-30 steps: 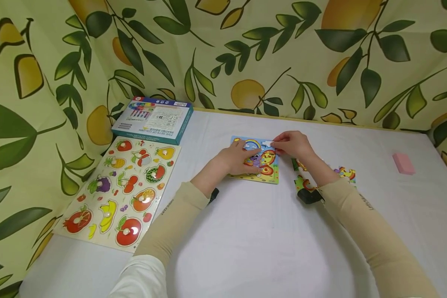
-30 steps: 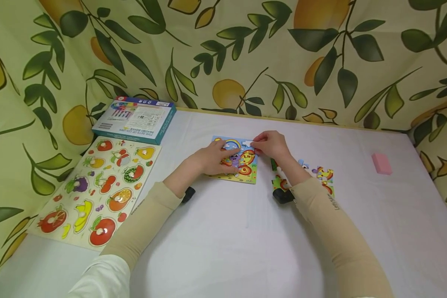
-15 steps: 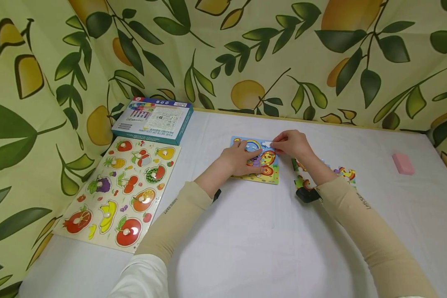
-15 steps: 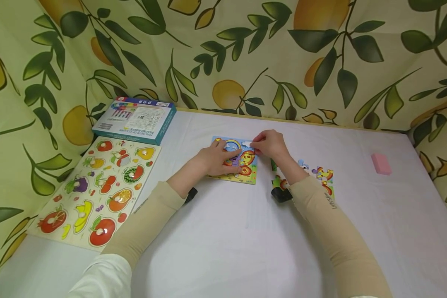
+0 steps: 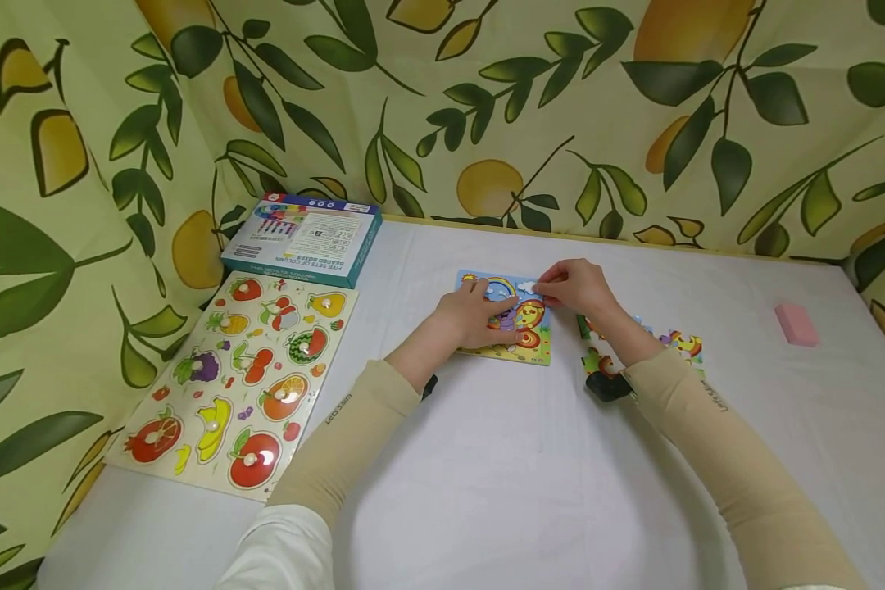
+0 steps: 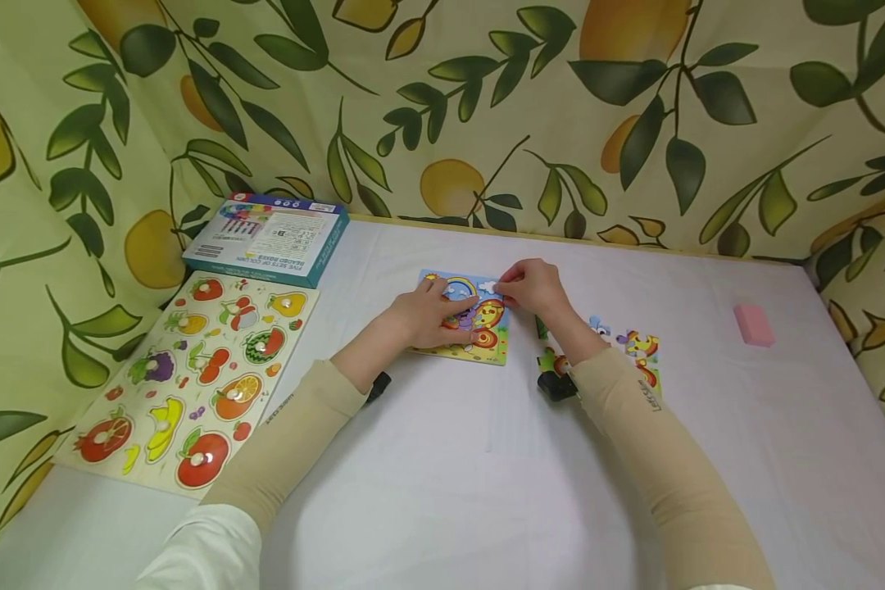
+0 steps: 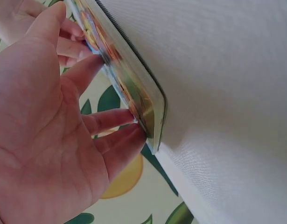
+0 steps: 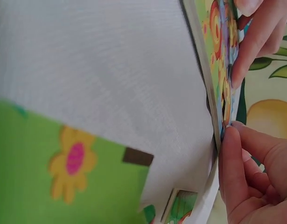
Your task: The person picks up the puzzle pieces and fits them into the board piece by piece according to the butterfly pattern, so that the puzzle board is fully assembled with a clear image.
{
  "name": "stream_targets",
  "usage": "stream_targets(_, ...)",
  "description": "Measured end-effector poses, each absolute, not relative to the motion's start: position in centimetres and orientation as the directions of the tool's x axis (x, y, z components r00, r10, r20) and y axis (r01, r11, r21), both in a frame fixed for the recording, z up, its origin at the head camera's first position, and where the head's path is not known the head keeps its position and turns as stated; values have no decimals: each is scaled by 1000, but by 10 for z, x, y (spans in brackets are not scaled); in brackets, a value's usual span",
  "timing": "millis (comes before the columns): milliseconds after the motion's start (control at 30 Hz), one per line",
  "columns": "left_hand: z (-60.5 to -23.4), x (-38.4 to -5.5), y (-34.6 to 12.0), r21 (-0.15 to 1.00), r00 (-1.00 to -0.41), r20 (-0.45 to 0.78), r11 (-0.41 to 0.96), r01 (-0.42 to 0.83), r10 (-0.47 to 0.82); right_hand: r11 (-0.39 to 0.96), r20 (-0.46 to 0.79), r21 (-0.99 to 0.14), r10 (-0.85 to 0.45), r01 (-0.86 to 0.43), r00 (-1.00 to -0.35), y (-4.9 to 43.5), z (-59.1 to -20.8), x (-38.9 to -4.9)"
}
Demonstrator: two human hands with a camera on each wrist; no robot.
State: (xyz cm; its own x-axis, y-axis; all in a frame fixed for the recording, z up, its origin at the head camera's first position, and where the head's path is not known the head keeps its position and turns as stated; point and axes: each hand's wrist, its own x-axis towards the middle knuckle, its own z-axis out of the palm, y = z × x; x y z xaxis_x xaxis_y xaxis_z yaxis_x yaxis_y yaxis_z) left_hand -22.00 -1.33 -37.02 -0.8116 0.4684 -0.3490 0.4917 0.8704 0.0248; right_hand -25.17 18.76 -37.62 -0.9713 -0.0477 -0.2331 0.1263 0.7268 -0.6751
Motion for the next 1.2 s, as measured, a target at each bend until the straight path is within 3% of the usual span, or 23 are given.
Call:
stream_targets(433, -373, -223, -19, 10, -797, -304, 838, 546, 523, 722, -287, -672, -50, 165, -957, 188, -378, -255)
stream_targets(1200, -370, -223, -20, 64, -780, -339, 840, 539, 527, 679, -390, -699, -102, 222, -915, 194, -378, -261)
